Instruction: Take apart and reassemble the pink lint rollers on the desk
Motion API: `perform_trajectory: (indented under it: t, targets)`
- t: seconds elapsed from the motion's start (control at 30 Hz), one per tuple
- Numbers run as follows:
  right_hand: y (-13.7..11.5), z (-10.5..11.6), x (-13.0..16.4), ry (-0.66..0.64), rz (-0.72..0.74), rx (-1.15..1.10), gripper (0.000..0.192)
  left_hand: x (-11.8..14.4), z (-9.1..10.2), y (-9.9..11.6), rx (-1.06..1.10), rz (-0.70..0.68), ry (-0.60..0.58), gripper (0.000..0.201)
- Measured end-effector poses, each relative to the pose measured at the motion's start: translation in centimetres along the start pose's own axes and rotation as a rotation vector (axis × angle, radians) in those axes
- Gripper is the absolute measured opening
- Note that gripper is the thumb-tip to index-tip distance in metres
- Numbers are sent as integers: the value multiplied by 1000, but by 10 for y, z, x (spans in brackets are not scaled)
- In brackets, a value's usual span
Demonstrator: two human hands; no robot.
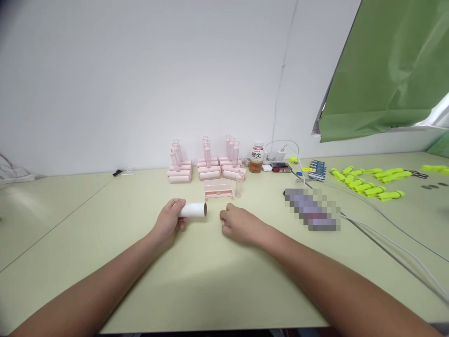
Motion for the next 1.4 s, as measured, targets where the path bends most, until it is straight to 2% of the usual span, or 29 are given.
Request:
perform_trajectory:
  t: [0.1, 0.23, 0.33, 0.4, 0.5, 0.6, 0.9, 1.17, 1.23, 1.37, 1.4]
  targets:
    - [1, -1, -3, 71, -28, -31, 7, 1, 0, -1, -6, 7, -16, 24]
    - [5, -3, -7, 114, -50, -100, 19, 0, 0, -4, -11, 15, -48, 23]
    - [6, -4, -10, 177, -76, -178, 19, 0, 0, -5, 3, 27, -68, 23]
    - [5, -5, -10, 261, -94, -332, 20, 2, -2, -5, 23, 35, -86, 23]
    - [0, -8, -8, 378, -51, -692, 25, 7, -5, -4, 69, 59, -120, 24]
    - [-8, -12, -3, 400, -1, -850, 25, 11, -9, -4, 123, 89, -149, 24]
    - [-13, -20, 1, 384, 35, -821, 18, 16, -11, -5, 156, 104, -183, 27]
    - [-12, -21, -1, 369, 87, -825, 21, 19, -12, -5, 212, 122, -204, 26]
    - [-14, -19, 0, 432, 106, -795, 21, 19, -12, -5, 230, 122, -184, 25]
    - [-18, -12, 7, 688, 119, -672, 19, 16, -12, -2, 281, 130, -123, 23]
    - [-20, -11, 9, 700, 139, -647, 22, 16, -12, -1, 299, 129, -108, 23]
Point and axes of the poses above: each hand's wrist, its own x-axis away from the middle knuckle, its own z-axis out of the back of the hand, y = z × x, the point moved 2 cm from there along -x, towards the middle knuckle, and after that the axes turned 5 degrees about y, right-handed, at the moved point
